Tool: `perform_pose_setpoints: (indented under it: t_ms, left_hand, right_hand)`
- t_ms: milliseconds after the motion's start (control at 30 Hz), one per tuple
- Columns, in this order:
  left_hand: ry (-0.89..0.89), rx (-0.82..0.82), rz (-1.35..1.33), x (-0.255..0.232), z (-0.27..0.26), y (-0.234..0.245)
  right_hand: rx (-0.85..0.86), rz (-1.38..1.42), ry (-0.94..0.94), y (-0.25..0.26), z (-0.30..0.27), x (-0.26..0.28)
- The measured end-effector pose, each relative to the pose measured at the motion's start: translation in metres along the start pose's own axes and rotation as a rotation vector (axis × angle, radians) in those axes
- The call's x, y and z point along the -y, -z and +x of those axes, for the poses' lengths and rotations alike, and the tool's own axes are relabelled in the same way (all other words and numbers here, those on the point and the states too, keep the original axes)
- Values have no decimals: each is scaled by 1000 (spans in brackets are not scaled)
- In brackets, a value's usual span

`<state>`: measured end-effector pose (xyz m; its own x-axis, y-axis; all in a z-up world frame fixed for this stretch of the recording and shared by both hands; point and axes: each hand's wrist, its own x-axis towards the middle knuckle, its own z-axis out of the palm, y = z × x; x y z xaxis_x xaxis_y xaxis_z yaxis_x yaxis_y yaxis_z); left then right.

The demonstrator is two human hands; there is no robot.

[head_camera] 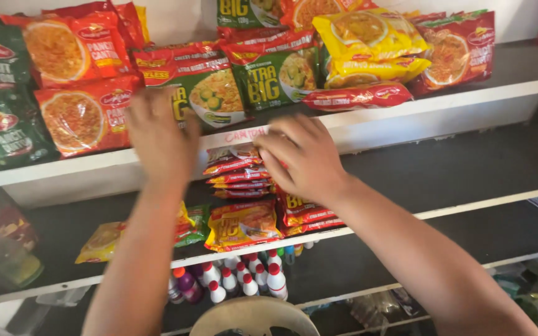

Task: Organizing and stacking various packets of instant noodles on a grocery store shelf.

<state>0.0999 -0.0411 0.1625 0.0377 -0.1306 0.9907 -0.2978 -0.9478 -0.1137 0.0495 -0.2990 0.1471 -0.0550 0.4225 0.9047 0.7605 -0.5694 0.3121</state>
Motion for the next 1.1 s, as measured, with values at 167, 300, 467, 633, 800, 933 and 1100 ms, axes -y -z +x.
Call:
perform_pose_setpoints:
  t_ms: [167,300,467,633,800,933,1100]
  left_hand:
    - [242,126,-50,54,2,-18]
    - [337,260,12,54,-6,-29]
    - [382,334,-19,45,-1,-19]
    - [509,396,-127,41,4,-11]
    - [225,-33,-733,61,-33,-30]
    - [252,-16,-951,43,-29,1]
    - [216,27,-1052,20,-34,31]
  right_hand:
    - [114,-65,-238,-57,41,-34]
    - [365,36,-703,-95,61,-52]
    - [391,24,-720,-108,57,-51]
    - [308,195,-752,-101,52,-52]
    - [-14,317,-468,-105,33,-54]
    - [-137,472,-417,-107,23,-55]
    - [-211,563,-300,-100,9,-50]
